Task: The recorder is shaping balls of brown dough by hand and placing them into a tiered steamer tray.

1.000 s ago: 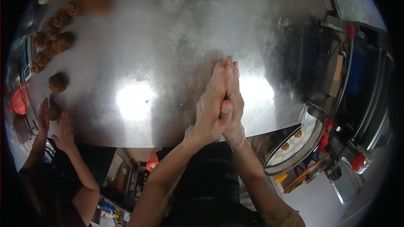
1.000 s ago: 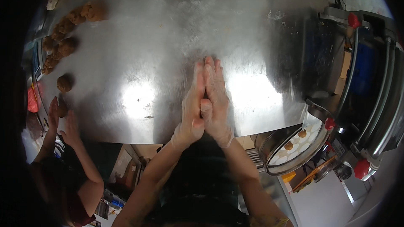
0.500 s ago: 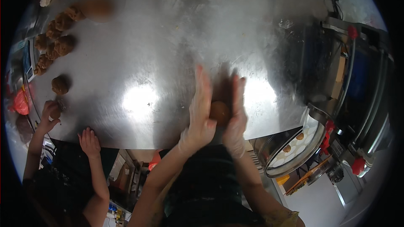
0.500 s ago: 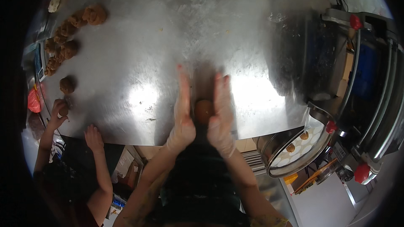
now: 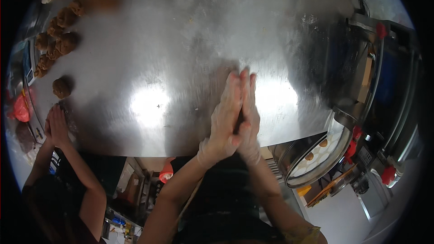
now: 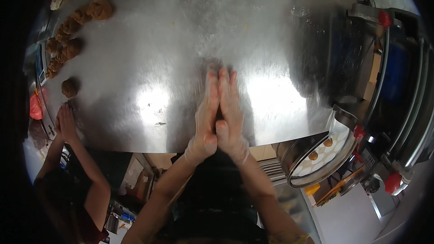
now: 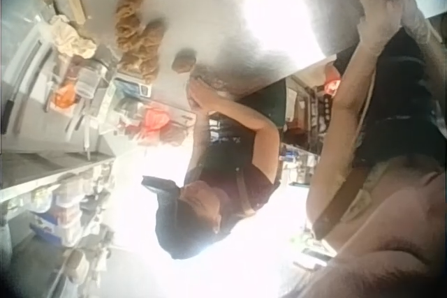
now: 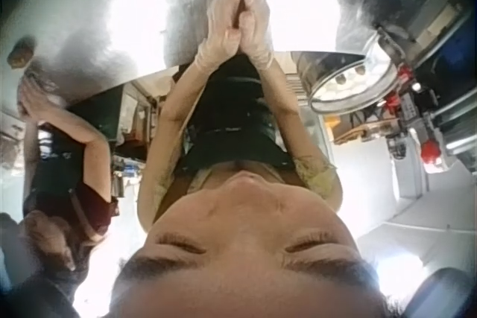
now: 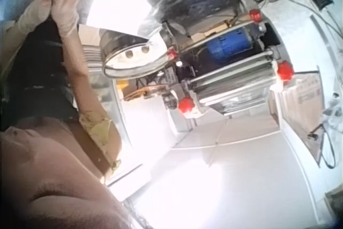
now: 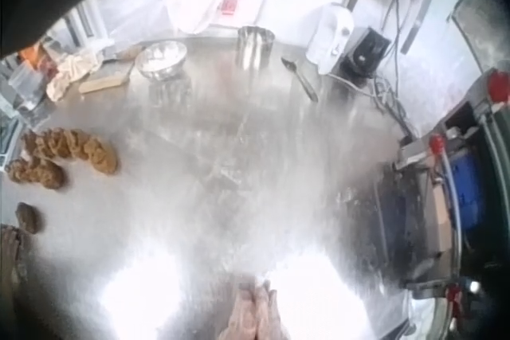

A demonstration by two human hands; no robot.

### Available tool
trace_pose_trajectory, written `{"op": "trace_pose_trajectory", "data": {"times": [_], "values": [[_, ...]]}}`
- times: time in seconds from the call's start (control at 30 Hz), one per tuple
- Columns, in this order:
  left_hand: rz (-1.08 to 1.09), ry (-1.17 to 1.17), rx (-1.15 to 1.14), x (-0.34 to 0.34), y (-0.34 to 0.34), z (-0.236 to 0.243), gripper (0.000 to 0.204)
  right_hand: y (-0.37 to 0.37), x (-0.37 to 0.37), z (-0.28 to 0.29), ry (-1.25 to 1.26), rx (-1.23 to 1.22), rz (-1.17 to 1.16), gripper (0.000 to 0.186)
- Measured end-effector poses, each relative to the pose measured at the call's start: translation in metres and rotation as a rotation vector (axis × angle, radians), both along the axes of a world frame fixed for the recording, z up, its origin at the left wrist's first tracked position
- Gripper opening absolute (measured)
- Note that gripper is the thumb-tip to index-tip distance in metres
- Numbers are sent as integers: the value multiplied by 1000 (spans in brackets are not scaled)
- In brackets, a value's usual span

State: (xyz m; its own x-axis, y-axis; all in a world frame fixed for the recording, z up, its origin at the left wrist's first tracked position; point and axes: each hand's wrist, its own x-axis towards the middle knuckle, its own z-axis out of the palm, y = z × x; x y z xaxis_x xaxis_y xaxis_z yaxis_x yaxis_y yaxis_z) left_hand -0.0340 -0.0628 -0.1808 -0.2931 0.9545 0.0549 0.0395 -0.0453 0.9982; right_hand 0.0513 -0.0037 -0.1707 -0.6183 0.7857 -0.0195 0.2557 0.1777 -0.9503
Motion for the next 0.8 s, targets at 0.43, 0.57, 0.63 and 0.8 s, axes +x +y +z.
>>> {"op": "trace_pose_trajectory", "data": {"times": [0.43,0.57,0.63,0.8], "values": [[89,27,94,12,-28,-14,99,10,4,3,-44,-4,-65,102],[104,-168,9,0,10,-11,104,-29,15,-12,-20,14,-80,102],[56,-54,-11,-12,10,4,106,-31,2,7,-56,-152,-107,100],[12,93,47,5,-32,-13,105,0,15,-9,13,112,-71,98]]}}
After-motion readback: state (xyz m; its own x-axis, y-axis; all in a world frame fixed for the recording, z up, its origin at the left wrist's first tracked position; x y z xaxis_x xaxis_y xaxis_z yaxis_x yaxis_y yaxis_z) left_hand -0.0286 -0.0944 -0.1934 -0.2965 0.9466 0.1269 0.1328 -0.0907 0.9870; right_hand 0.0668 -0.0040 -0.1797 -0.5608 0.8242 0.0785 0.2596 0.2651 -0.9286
